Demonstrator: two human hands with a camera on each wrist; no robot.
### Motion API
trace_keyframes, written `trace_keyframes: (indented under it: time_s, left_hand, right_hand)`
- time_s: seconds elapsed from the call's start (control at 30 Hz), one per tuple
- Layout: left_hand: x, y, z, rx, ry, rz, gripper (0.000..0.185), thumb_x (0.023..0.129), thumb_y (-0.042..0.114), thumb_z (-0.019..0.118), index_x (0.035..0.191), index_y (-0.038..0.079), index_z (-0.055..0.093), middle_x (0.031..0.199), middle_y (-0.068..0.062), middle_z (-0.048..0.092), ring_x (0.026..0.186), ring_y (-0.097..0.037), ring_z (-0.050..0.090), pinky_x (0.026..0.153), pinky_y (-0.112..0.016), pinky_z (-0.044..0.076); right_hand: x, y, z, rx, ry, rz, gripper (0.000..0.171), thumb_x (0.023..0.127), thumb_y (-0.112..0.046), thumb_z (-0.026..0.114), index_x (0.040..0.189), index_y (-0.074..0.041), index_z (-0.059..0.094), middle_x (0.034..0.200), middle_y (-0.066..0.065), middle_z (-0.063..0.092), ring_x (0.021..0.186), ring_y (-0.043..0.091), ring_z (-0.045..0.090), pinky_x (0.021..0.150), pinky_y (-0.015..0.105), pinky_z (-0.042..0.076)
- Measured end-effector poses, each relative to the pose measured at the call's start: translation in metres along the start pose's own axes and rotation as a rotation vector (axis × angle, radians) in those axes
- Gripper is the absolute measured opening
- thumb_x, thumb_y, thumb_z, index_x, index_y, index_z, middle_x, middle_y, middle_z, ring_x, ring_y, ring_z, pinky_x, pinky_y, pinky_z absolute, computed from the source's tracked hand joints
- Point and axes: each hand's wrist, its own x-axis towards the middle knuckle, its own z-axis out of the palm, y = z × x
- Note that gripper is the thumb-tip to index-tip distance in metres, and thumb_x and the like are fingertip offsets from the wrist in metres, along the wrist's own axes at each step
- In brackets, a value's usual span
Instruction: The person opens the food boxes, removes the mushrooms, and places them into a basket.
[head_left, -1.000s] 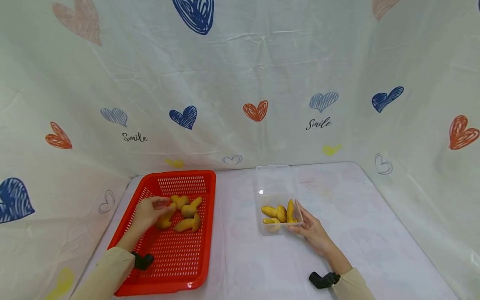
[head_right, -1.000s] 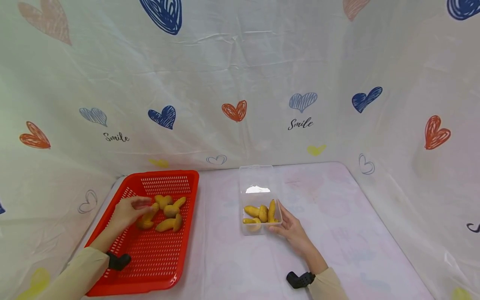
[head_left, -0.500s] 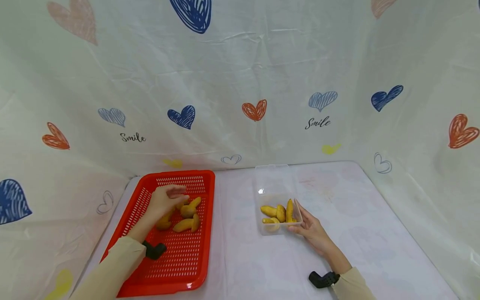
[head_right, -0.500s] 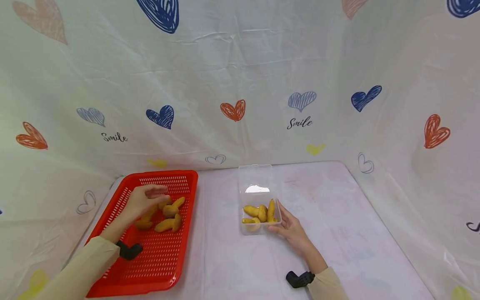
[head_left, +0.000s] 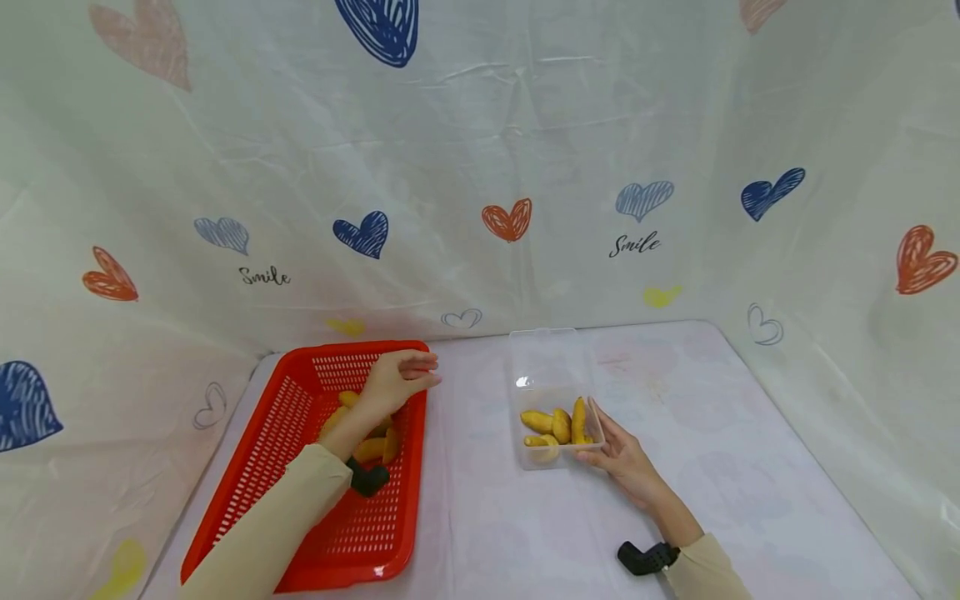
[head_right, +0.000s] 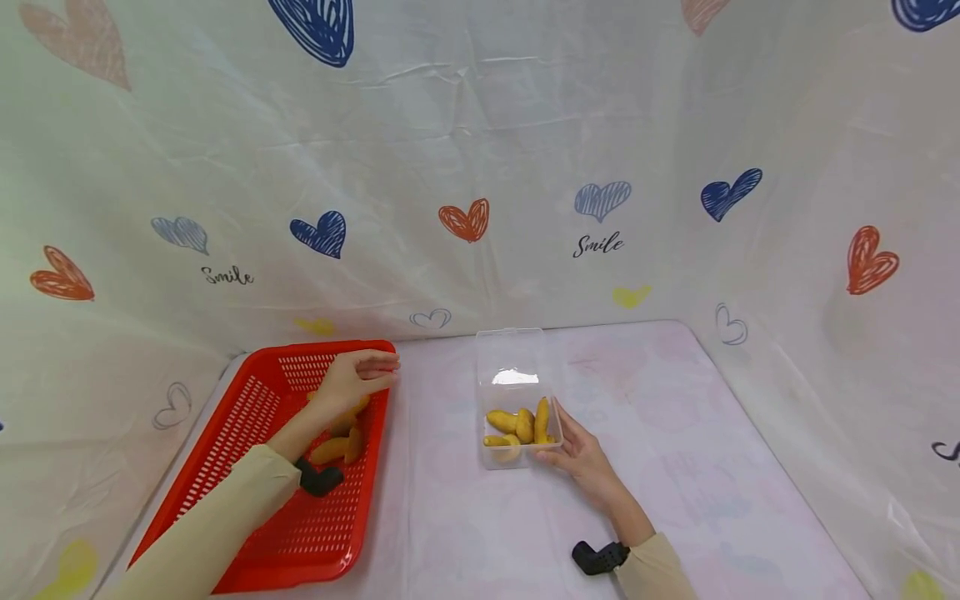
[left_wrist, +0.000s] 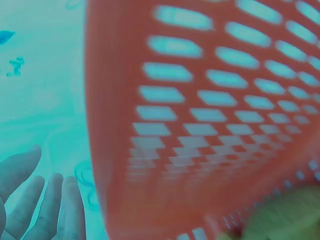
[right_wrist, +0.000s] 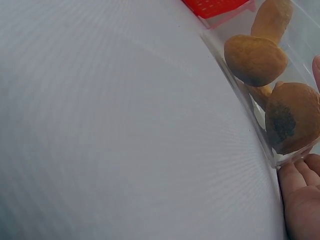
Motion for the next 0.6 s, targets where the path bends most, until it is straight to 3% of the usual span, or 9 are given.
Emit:
trace_keyframes:
  time_s: [0.27, 0.6]
  left_hand:
    - [0.012, 0.02, 0.026, -0.032, -0.059, 0.03, 0.034, 0.087, 0.009, 0.078, 0.12, 0.004, 0.071, 0.114, -0.012, 0.072, 0.1, -0.027, 0.07, 0.085, -0.035, 0.057]
    - [0.016, 0.029, 0.035, 0.022, -0.075, 0.047, 0.035, 0.087, 0.013, 0.079, 0.12, 0.006, 0.071, 0.114, -0.012, 0.072, 0.1, -0.026, 0.07, 0.085, -0.036, 0.058]
  right_hand:
    - [0.0, 0.0, 0.0, 0.008, -0.004, 0.0, 0.092, 0.091, 0.002, 0.069, 0.161, -0.018, 0.014, 0.166, 0.012, 0.001, 0.149, 0.034, 0.004, 0.102, 0.021, 0.043]
    - [0.001, 0.003, -0.002, -0.007, 0.01, -0.002, 0.091, 0.091, 0.003, 0.069, 0.161, -0.017, 0.015, 0.166, 0.012, 0.003, 0.148, 0.033, 0.007, 0.101, 0.021, 0.044]
